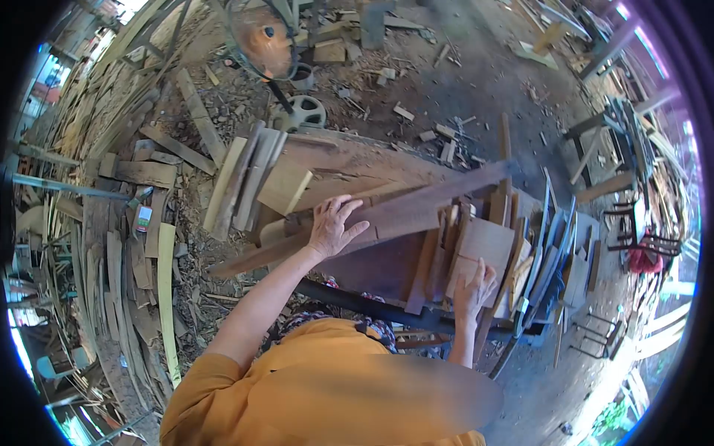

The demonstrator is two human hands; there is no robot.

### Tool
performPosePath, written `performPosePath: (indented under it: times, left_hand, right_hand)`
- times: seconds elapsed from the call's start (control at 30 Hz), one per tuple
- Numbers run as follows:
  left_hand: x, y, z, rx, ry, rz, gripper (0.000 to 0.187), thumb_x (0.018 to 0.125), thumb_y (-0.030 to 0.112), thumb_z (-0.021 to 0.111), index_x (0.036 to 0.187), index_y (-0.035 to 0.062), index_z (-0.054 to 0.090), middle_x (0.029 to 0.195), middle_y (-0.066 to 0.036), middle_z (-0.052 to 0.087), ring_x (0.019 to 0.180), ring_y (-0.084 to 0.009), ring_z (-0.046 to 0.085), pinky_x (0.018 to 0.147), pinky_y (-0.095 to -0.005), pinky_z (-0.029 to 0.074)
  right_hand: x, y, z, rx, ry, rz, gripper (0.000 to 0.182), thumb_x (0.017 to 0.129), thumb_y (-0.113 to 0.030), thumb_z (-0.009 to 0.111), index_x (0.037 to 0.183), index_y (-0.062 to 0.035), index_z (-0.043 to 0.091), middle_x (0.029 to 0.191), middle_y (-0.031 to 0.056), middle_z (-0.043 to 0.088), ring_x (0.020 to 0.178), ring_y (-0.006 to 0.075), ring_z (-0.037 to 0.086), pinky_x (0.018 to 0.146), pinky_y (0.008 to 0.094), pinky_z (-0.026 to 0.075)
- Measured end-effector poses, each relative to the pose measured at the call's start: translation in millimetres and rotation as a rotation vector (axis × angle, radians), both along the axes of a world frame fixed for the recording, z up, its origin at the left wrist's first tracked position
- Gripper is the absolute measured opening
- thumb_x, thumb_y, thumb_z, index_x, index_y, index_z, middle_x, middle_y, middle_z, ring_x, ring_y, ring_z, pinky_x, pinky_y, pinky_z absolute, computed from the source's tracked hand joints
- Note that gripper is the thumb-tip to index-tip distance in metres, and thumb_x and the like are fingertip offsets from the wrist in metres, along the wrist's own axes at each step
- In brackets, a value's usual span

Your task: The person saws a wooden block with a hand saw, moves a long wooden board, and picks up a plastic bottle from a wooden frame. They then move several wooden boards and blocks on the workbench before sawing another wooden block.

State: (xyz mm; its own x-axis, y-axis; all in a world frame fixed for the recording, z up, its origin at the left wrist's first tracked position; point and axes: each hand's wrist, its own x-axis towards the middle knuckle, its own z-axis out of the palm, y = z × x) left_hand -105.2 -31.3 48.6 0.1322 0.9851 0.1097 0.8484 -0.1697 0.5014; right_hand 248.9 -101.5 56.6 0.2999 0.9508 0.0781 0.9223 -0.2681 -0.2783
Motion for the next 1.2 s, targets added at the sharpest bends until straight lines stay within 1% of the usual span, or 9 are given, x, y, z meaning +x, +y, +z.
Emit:
performPosePath:
  times: [0.13, 0.2, 0.33, 0.47, 0.73, 0.87, 1.03, 1.1, 1.2]
  left_hand:
    - [-66, 13, -24, -0.114, -0.593, 0.26, 0.03, 0.09, 0.031, 0.065, 0.111, 0.0102, 0.064, 0.111, -0.014, 0.06, 0.099, -0.0297, 0.061, 0.088, -0.037, 0.046]
    - [-117, 14, -44, 0.012, -0.516, 0.361, 0.027, 0.089, 0.026, 0.063, 0.106, 0.0051, 0.065, 0.095, -0.014, 0.066, 0.096, -0.033, 0.061, 0.089, -0.0408, 0.047]
    - [-216, 6, -70, 0.009, -0.006, 0.569, 0.037, 0.084, 0.021, 0.066, 0.117, 0.0057, 0.059, 0.111, -0.017, 0.058, 0.108, -0.0368, 0.054, 0.093, -0.0462, 0.043]
    - [-256, 8, -85, -0.205, 0.13, 0.618, 0.056, 0.081, 0.022, 0.069, 0.129, 0.0045, 0.048, 0.122, -0.018, 0.052, 0.114, -0.0399, 0.05, 0.095, -0.0516, 0.04]
    - [-274, 5, -102, -0.291, -0.026, 0.472, 0.068, 0.079, 0.013, 0.064, 0.14, 0.0062, 0.035, 0.131, -0.02, 0.045, 0.116, -0.0419, 0.047, 0.093, -0.0534, 0.043]
    - [-296, -3, -94, -0.076, -0.251, 0.4, 0.057, 0.077, 0.01, 0.069, 0.13, 0.0049, 0.05, 0.116, -0.018, 0.056, 0.109, -0.0389, 0.053, 0.1, -0.0491, 0.04]
    - [-362, -1, -96, 0.06, 0.045, 0.733, 0.053, 0.079, 0.02, 0.072, 0.126, 0.0042, 0.054, 0.119, -0.018, 0.058, 0.113, -0.0341, 0.054, 0.099, -0.0437, 0.042]
    - [-380, -3, -106, -0.203, 0.046, 0.85, 0.051, 0.079, 0.025, 0.073, 0.123, 0.0031, 0.057, 0.12, -0.018, 0.059, 0.111, -0.034, 0.055, 0.098, -0.043, 0.043]
    - [-394, -6, -118, -0.161, -0.062, 0.764, 0.049, 0.077, 0.024, 0.075, 0.119, 0.0028, 0.061, 0.117, -0.019, 0.061, 0.109, -0.0352, 0.056, 0.096, -0.0443, 0.043]
  right_hand:
    - [-75, 8, 15, 0.115, 0.143, 0.234, 0.045, 0.084, -0.013, 0.068, 0.126, -0.0023, 0.054, 0.121, 0.0211, 0.047, 0.113, 0.0396, 0.045, 0.098, 0.0476, 0.038]
    - [-115, 18, 26, 0.156, 0.245, 0.343, 0.042, 0.085, -0.01, 0.067, 0.124, -0.0016, 0.054, 0.121, 0.0202, 0.048, 0.113, 0.0389, 0.045, 0.098, 0.0472, 0.037]
    - [-185, 40, 42, 0.196, 0.285, 0.507, 0.039, 0.085, -0.009, 0.066, 0.122, -0.0023, 0.055, 0.122, 0.0194, 0.048, 0.113, 0.038, 0.046, 0.097, 0.0466, 0.04]
    - [-228, 66, 23, 0.233, 0.288, 0.593, 0.039, 0.086, -0.008, 0.065, 0.123, -0.0031, 0.055, 0.124, 0.0196, 0.048, 0.114, 0.0383, 0.046, 0.097, 0.047, 0.04]
    - [-259, 86, -23, 0.267, 0.01, 0.56, 0.035, 0.09, -0.016, 0.06, 0.123, -0.0068, 0.057, 0.121, 0.0131, 0.055, 0.116, 0.0304, 0.05, 0.098, 0.0421, 0.033]
    - [-264, 89, -24, 0.271, 0.017, 0.518, 0.03, 0.09, -0.016, 0.057, 0.117, -0.0063, 0.062, 0.119, 0.0121, 0.058, 0.113, 0.0287, 0.052, 0.099, 0.0416, 0.032]
    - [-263, 87, -27, 0.291, 0.021, 0.514, 0.03, 0.089, -0.013, 0.053, 0.117, -0.0055, 0.064, 0.119, 0.0122, 0.059, 0.113, 0.0286, 0.053, 0.099, 0.041, 0.032]
    - [-264, 88, -28, 0.306, 0.029, 0.513, 0.031, 0.089, -0.013, 0.052, 0.116, -0.0053, 0.064, 0.119, 0.0122, 0.06, 0.112, 0.0286, 0.054, 0.099, 0.0409, 0.033]
    - [-262, 87, -29, 0.319, 0.028, 0.511, 0.031, 0.089, -0.013, 0.051, 0.116, -0.005, 0.065, 0.118, 0.0121, 0.061, 0.112, 0.0285, 0.054, 0.099, 0.0407, 0.033]
